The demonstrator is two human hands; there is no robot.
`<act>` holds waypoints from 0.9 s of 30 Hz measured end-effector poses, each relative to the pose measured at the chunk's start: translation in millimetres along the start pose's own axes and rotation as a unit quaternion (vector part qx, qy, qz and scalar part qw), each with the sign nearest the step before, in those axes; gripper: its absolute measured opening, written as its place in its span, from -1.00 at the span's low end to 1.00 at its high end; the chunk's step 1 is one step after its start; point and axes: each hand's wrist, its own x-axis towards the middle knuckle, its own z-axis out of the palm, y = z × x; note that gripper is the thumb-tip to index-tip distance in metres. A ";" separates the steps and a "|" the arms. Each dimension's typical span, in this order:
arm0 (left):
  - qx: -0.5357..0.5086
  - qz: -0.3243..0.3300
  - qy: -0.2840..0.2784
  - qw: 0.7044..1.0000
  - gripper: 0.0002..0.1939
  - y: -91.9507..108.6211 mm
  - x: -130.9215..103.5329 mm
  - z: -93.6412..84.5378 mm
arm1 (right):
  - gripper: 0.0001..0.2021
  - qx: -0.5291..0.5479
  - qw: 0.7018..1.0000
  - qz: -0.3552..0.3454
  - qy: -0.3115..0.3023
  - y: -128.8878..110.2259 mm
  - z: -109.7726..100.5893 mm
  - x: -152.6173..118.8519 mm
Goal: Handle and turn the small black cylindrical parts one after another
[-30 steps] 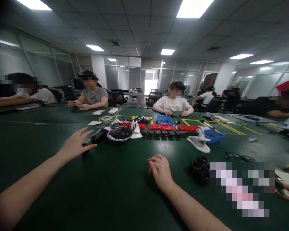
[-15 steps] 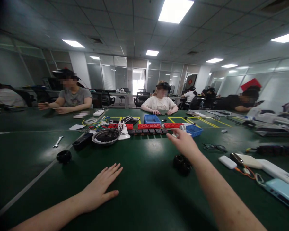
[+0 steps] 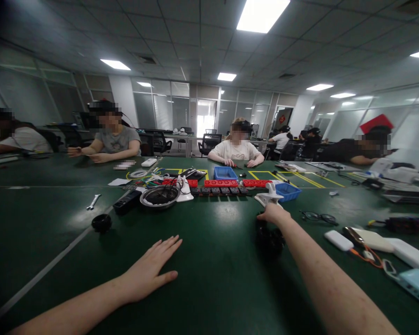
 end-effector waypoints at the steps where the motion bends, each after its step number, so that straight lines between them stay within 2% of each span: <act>1: -0.003 0.000 -0.001 1.000 -0.27 0.4 -0.4 -0.5 | -0.85 -0.002 0.999 -0.025 -0.040 -14.4 4.3 0.8; 2: -0.007 0.000 0.001 1.000 -0.27 1.0 -1.0 -1.2 | -0.85 0.001 0.996 -0.057 -0.075 -31.0 9.3 -0.9; 4: -0.018 0.000 0.018 1.000 -0.29 2.8 -3.1 -3.4 | -0.71 0.021 0.980 -0.137 -0.143 -67.6 19.4 -13.4; 7: -0.036 0.000 0.076 0.996 -0.37 7.0 -7.8 -6.8 | -0.55 0.057 0.938 -0.253 -0.230 -115.6 27.6 -51.5; 9: -0.046 0.006 0.114 0.992 -0.42 9.8 -10.2 -6.9 | -0.50 0.083 0.891 -0.345 -0.283 -133.5 25.8 -79.9; 11: -0.057 0.024 0.134 0.989 -0.41 11.8 -11.2 -4.4 | -0.45 0.095 0.861 -0.388 -0.316 -138.7 20.4 -101.1; 15: -0.069 0.066 0.128 0.987 -0.26 13.9 -11.2 2.0 | -0.07 0.128 0.857 -0.381 -0.322 -125.7 15.1 -113.8; 16: -0.068 0.071 0.125 0.987 -0.22 14.6 -11.3 2.2 | -0.06 0.150 0.860 -0.379 -0.308 -121.0 17.7 -113.3; 17: -0.065 0.075 0.125 0.987 -0.20 15.5 -11.5 1.7 | -0.19 0.175 0.866 -0.375 -0.282 -116.9 22.4 -112.7; 19: -0.058 0.084 0.135 0.986 -0.30 18.0 -11.2 -0.9 | -0.60 0.227 0.894 -0.336 -0.189 -111.2 36.9 -112.8; 21: -0.060 0.089 0.146 0.983 -0.53 21.0 -8.6 -3.3 | -0.45 0.265 0.926 -0.255 -0.081 -109.3 53.9 -115.0; 22: -0.068 0.085 0.149 0.983 -0.59 22.5 -6.0 -3.6 | -0.41 0.279 0.934 -0.215 -0.057 -109.3 61.0 -116.3; 23: -0.080 0.078 0.152 0.982 -0.60 23.9 -2.5 -3.0 | -0.43 0.292 0.936 -0.187 -0.059 -109.5 66.1 -117.2; 25: -0.112 0.059 0.167 0.978 -0.55 26.5 6.1 0.3 | -0.59 0.316 0.927 -0.171 -0.106 -108.6 68.4 -116.1; 26: -0.129 0.058 0.178 0.974 -0.50 27.7 10.6 2.6 | -0.60 0.322 0.920 -0.177 -0.137 -107.1 65.7 -114.1; 27: -0.144 0.063 0.189 0.969 -0.48 28.9 14.7 4.9 | -0.50 0.319 0.913 -0.187 -0.171 -104.8 61.2 -111.3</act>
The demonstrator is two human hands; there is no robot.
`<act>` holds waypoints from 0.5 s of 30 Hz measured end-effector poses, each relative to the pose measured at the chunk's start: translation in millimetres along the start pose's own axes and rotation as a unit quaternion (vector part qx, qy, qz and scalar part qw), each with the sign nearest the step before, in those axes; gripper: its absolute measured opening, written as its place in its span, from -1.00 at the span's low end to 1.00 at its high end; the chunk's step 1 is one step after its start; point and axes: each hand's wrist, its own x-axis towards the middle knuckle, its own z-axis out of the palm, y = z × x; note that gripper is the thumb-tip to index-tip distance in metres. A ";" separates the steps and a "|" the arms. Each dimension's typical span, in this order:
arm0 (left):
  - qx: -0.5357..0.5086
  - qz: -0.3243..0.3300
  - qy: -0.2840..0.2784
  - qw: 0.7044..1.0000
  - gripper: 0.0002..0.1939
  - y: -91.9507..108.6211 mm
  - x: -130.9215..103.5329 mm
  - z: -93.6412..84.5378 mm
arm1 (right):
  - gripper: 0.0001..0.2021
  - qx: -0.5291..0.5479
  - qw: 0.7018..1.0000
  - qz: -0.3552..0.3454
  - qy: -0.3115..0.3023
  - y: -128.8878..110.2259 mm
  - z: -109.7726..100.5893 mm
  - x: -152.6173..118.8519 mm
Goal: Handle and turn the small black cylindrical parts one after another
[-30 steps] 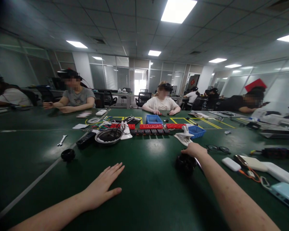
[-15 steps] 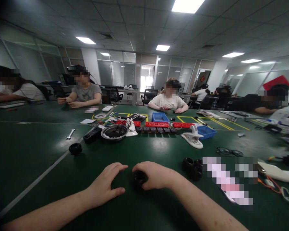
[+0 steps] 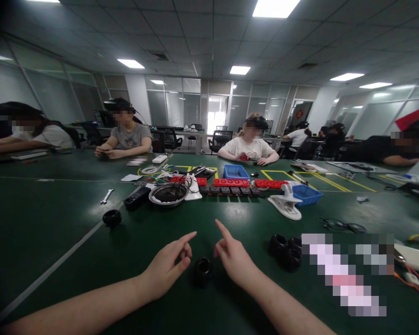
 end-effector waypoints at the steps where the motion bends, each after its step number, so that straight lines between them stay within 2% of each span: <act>1: -0.015 0.006 0.008 1.000 -0.45 0.0 2.5 3.3 | -0.37 -0.005 0.999 0.003 -0.046 -0.8 -6.8 0.4; 3: -0.038 0.020 0.005 0.999 -0.41 0.6 5.7 7.0 | -0.28 -0.033 0.988 0.011 -0.150 -2.3 -19.5 0.5; 5: -0.047 0.037 -0.028 0.998 -0.34 1.2 7.3 6.4 | -0.31 -0.066 0.974 -0.003 -0.215 -3.2 -25.0 0.2; 7: -0.045 0.063 -0.074 0.994 -0.29 1.2 8.6 2.8 | -0.36 -0.089 0.971 -0.044 -0.220 -4.0 -22.1 0.5; 10: -0.048 0.088 -0.119 0.988 -0.40 0.4 11.9 -3.1 | -0.55 -0.108 0.965 -0.095 -0.220 -3.9 -10.5 3.8; 13: -0.044 0.063 -0.127 0.989 -0.51 1.0 14.8 -3.5 | -0.68 -0.122 0.959 -0.113 -0.228 -0.3 -1.7 7.8; 15: -0.038 0.036 -0.118 0.992 -0.54 3.4 14.4 0.1 | -0.67 -0.138 0.962 -0.113 -0.208 2.7 3.3 8.2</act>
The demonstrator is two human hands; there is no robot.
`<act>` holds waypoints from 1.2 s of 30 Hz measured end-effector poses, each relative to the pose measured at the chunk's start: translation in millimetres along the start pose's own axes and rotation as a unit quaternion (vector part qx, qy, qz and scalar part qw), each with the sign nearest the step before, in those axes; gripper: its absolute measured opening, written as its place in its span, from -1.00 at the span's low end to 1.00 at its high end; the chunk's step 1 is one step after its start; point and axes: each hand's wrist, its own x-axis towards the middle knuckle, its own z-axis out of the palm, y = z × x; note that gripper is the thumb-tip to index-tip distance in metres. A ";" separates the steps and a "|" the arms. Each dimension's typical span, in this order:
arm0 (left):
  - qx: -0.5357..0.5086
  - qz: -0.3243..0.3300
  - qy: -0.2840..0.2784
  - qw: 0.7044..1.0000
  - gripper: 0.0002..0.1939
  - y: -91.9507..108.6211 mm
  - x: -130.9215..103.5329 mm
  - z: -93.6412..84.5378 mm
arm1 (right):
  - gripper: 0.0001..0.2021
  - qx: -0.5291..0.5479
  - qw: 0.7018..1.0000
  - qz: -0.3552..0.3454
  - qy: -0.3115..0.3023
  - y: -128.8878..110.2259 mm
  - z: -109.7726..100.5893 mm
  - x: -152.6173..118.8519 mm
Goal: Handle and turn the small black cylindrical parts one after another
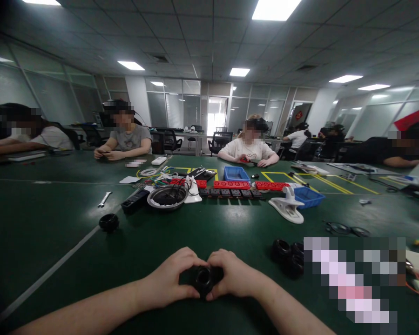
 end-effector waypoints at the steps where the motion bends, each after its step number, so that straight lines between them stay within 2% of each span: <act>1: 0.000 -0.018 0.011 1.000 -0.55 1.5 -0.3 3.0 | -0.64 -0.014 1.000 0.012 0.015 0.0 3.3 0.4; 5: -0.003 -0.123 0.086 0.989 -0.62 7.5 -4.4 16.6 | -0.54 -0.099 0.987 0.084 0.094 -8.1 18.3 -0.2; 8: 0.000 -0.153 0.115 0.982 -0.62 7.5 -7.0 21.8 | -0.52 -0.130 0.979 0.091 0.128 -15.1 21.2 -1.7; 11: -0.019 -0.117 0.117 0.986 -0.43 3.8 -7.3 19.2 | -0.39 -0.078 0.993 0.044 0.080 -14.3 11.4 -3.9; 13: -0.038 -0.070 0.102 0.992 -0.34 1.4 -6.3 13.8 | -0.40 -0.029 0.999 0.002 0.029 -10.1 1.9 -4.9; 17: -0.044 -0.010 0.031 0.999 -0.57 0.6 -2.9 1.6 | -0.68 0.012 1.000 -0.017 -0.005 -1.9 -8.7 -4.7; 19: -0.036 -0.006 0.009 0.999 -0.61 1.7 -1.9 -0.5 | -0.73 0.007 1.000 -0.004 0.004 -0.8 -6.1 -3.7; 21: -0.023 -0.024 0.011 0.999 -0.58 2.7 -1.9 1.7 | -0.71 -0.006 1.000 0.020 0.024 -2.8 1.8 -2.1; 25: 0.036 -0.095 0.109 0.989 -0.58 2.9 -1.7 11.4 | -0.68 -0.092 0.985 0.098 0.106 -14.5 23.1 2.5; 27: 0.058 -0.100 0.141 0.983 -0.60 1.6 -0.8 12.0 | -0.66 -0.137 0.975 0.116 0.132 -20.5 28.9 3.9; 29: 0.055 -0.086 0.125 0.987 -0.61 -0.6 0.4 7.7 | -0.63 -0.154 0.970 0.127 0.141 -23.5 27.9 3.3; 32: 0.020 -0.047 0.046 0.998 -0.59 -4.3 0.8 -3.9 | -0.51 -0.105 0.979 0.122 0.124 -21.4 16.1 -0.3; 34: -0.003 -0.020 0.003 1.000 -0.51 -5.7 0.1 -11.4 | -0.54 -0.046 0.993 0.074 0.080 -17.8 6.1 -2.7; 36: -0.009 0.002 -0.013 1.000 -0.47 -5.7 -0.5 -17.2 | -0.68 0.002 0.999 0.017 0.029 -13.8 -2.1 -3.4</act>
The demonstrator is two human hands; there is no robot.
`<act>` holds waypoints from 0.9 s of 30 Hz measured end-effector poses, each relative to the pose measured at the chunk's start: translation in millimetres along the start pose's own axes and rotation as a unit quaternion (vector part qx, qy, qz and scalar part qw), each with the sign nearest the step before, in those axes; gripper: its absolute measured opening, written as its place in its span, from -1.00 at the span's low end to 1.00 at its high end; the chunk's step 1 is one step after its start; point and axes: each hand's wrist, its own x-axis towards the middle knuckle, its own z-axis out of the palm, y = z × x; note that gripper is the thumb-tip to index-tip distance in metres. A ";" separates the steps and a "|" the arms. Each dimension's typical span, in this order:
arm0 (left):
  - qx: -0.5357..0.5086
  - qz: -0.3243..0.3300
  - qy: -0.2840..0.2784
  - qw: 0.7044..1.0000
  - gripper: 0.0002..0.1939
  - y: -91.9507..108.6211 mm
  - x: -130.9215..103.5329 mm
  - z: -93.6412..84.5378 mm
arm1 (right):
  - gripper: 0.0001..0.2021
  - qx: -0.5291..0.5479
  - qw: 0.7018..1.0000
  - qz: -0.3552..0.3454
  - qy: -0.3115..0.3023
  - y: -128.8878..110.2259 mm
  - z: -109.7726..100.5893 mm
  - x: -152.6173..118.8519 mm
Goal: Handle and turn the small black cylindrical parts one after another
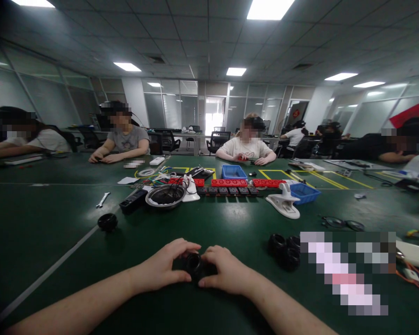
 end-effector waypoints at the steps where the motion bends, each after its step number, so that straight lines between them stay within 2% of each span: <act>1: 0.002 0.010 -0.004 1.000 -0.48 0.3 -0.1 -2.2 | -0.72 0.019 1.000 -0.017 -0.018 2.0 -2.8 0.7; 3: 0.003 0.028 -0.019 0.999 -0.52 1.0 0.5 -4.8 | -0.74 0.044 0.998 -0.031 -0.034 5.9 -5.3 3.3; 6: -0.002 0.039 -0.022 0.999 -0.54 1.1 1.9 -3.0 | -0.74 0.036 0.998 -0.036 -0.023 10.6 -1.2 8.2; 8: 0.011 0.018 0.005 1.000 -0.56 1.6 2.0 3.3 | -0.73 0.019 1.000 -0.016 -0.003 11.0 5.9 10.9; 10: 0.037 -0.032 0.054 0.997 -0.58 3.3 1.2 12.3 | -0.67 -0.004 0.999 0.040 0.035 8.1 14.6 12.3; 12: 0.062 -0.083 0.108 0.989 -0.61 5.7 0.0 20.5 | -0.63 -0.055 0.990 0.098 0.085 2.4 22.5 12.3; 14: 0.071 -0.095 0.129 0.985 -0.63 7.4 -0.9 24.1 | -0.60 -0.115 0.978 0.122 0.123 -3.5 26.8 11.0; 17: 0.054 -0.062 0.086 0.993 -0.60 6.7 -1.6 18.9 | -0.50 -0.138 0.980 0.086 0.116 -6.8 22.7 7.0; 20: 0.020 -0.011 0.001 1.000 -0.55 4.9 -2.5 7.1 | -0.43 -0.069 0.997 0.010 0.032 -2.0 10.0 2.9; 23: -0.006 0.014 -0.053 0.999 -0.50 5.8 -3.9 -1.1 | -0.61 -0.010 0.998 -0.044 -0.044 6.5 0.1 1.9; 27: -0.004 0.008 -0.045 0.999 -0.54 9.6 -5.2 0.8 | -0.68 0.001 0.999 -0.031 -0.013 14.7 4.3 4.3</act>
